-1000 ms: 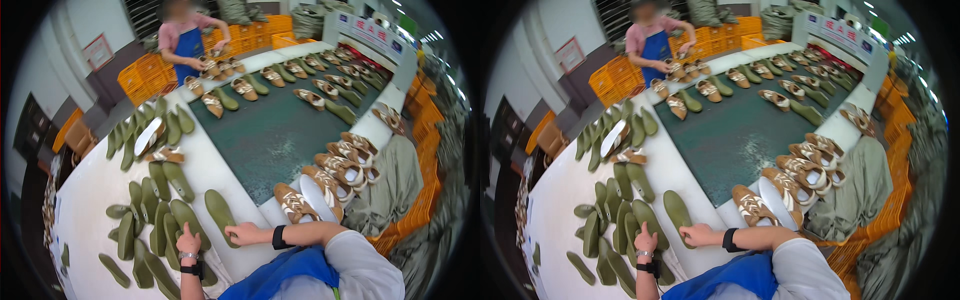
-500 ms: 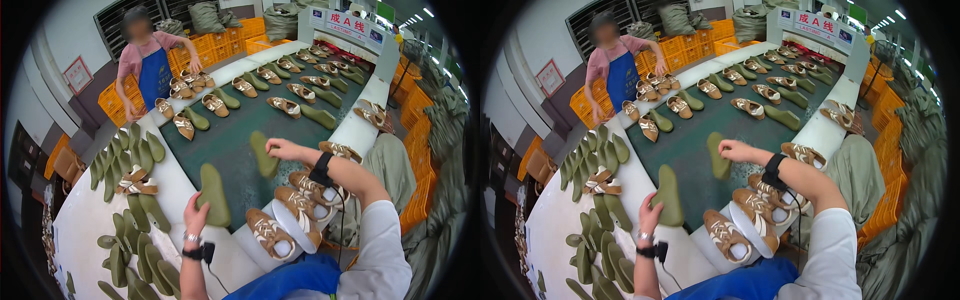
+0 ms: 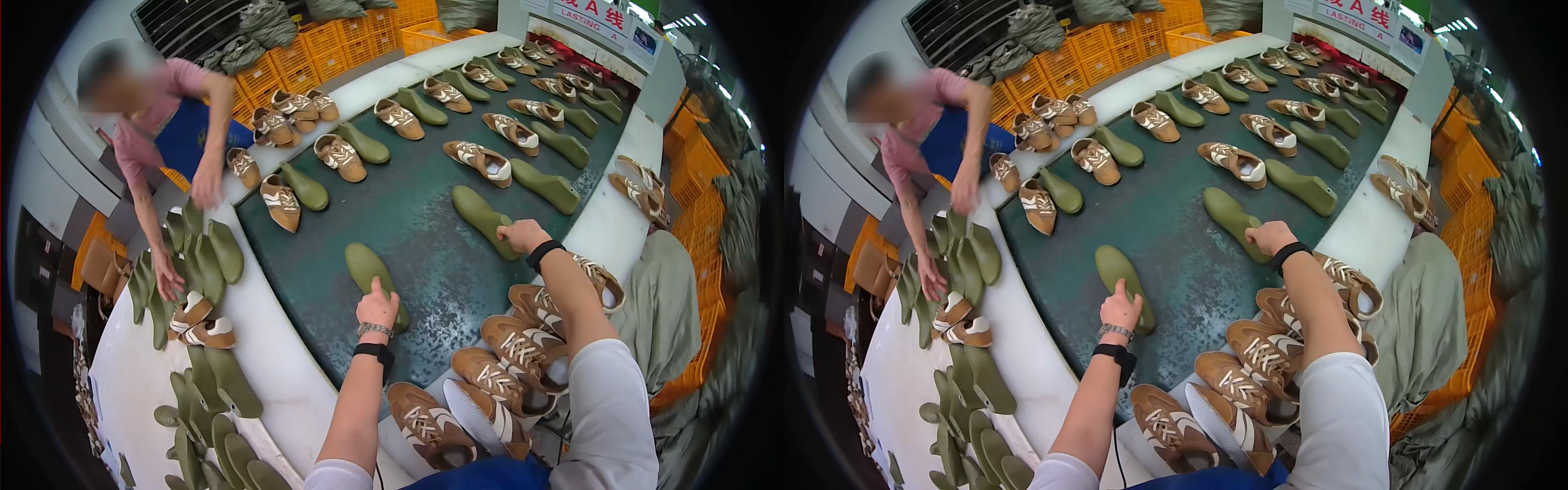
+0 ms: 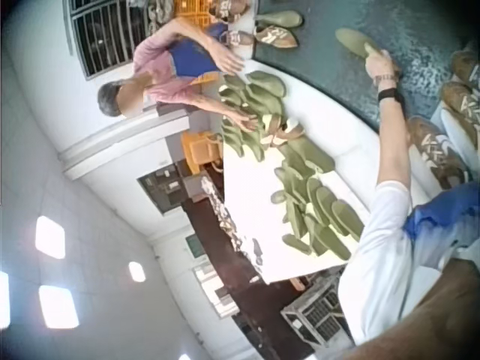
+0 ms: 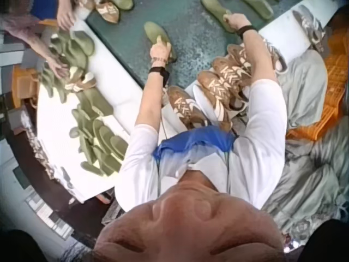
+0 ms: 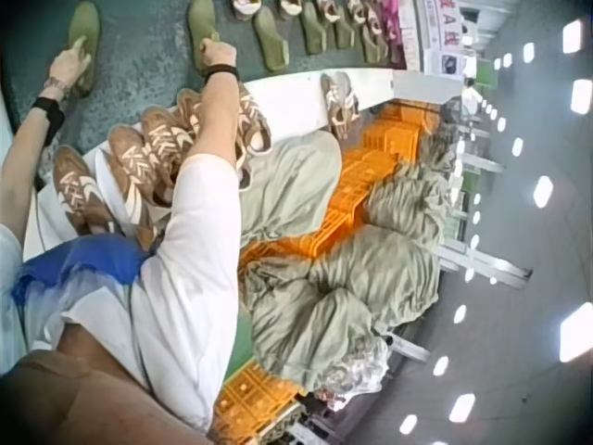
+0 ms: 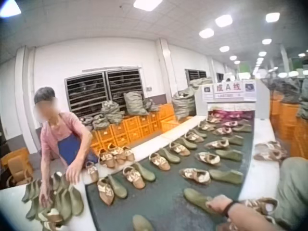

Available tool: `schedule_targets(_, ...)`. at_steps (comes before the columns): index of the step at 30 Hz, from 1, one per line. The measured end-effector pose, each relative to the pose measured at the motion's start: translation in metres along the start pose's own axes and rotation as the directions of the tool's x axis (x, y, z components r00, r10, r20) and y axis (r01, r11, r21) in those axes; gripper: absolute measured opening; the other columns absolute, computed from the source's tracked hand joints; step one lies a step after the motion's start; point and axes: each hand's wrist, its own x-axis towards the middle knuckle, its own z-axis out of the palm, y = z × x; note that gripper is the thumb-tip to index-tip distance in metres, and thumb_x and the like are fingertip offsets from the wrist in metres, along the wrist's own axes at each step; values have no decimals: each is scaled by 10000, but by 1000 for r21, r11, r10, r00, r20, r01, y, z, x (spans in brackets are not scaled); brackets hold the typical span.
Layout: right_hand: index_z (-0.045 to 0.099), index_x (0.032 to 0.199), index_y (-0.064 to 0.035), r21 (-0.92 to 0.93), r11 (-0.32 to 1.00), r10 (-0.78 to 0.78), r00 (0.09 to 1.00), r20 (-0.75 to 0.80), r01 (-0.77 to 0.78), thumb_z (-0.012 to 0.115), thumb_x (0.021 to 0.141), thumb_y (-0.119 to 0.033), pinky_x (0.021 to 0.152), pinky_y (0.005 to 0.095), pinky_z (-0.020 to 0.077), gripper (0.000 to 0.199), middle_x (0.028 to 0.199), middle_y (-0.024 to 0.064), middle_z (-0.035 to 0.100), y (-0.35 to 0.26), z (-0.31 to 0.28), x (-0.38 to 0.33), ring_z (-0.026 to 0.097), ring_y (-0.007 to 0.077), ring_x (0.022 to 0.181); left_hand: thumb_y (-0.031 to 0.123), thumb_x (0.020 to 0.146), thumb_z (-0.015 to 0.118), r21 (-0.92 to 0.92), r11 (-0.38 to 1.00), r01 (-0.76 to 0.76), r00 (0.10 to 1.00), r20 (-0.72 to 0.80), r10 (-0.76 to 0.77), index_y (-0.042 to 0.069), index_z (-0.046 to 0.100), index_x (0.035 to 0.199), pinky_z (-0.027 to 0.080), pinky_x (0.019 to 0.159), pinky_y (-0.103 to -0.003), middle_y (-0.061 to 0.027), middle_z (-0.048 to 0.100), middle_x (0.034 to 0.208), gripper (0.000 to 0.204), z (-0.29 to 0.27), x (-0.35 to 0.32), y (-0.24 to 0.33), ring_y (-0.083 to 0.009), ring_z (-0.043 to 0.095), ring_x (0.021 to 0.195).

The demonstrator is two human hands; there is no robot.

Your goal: The person places shoes and green shoe lasts onto a conveyor belt, then moves a large sack and pulls more shoes out of it to place them onto the belt. Finally, the person picks up a shoe that fell on the floor and places it with the others.

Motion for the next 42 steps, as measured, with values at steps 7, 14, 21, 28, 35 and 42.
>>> schedule_targets(7,571,1133,-193,7,995,-103,987,-127,104,530,725,-98,779,401,483,421,1046,138,592,14,-26,-66,587,318,940,307,768,642,-249,934,-257,940,158,301,91,295,1342,505,644,-380,-167,639,895,705,-19,-53,-32,-319,627,686)
schedule_targets(14,665,843,-37,344,865,-471,830,300,366,592,735,-97,647,344,466,144,789,103,660,-36,-63,-253,612,225,708,118,749,635,-515,659,-548,689,167,705,62,578,1055,514,649,-324,-120,633,921,316,-72,-262,-42,-248,637,769)
schedule_targets(21,507,1177,-124,187,936,-305,952,-1,299,673,708,-401,716,406,491,570,991,114,593,-124,80,-397,598,311,863,295,737,666,-309,582,-752,543,211,813,139,470,1182,483,562,-361,-94,594,839,511,-11,-349,-53,-274,598,680)
schedule_targets(28,355,1279,-6,724,676,-110,990,-84,136,718,708,-351,802,333,454,759,971,196,564,-118,164,-396,570,306,867,269,730,662,-249,765,-594,760,135,635,117,521,1001,461,546,-362,-103,559,787,341,-13,-354,-87,-279,577,669)
schedule_targets(35,481,845,-23,799,577,-429,896,117,171,662,793,-235,580,294,449,283,723,76,525,-133,61,-357,541,159,635,181,708,672,-164,820,-548,832,-208,514,71,549,822,437,587,-398,-111,519,742,200,-82,-272,-87,-304,531,688)
schedule_targets(42,535,909,-33,308,871,-270,896,-352,383,590,811,-257,626,401,483,250,814,174,617,-123,-89,-179,622,316,763,179,730,668,50,884,-464,834,-313,455,40,566,847,455,646,-418,-147,562,771,209,-92,-65,-94,-332,558,740)
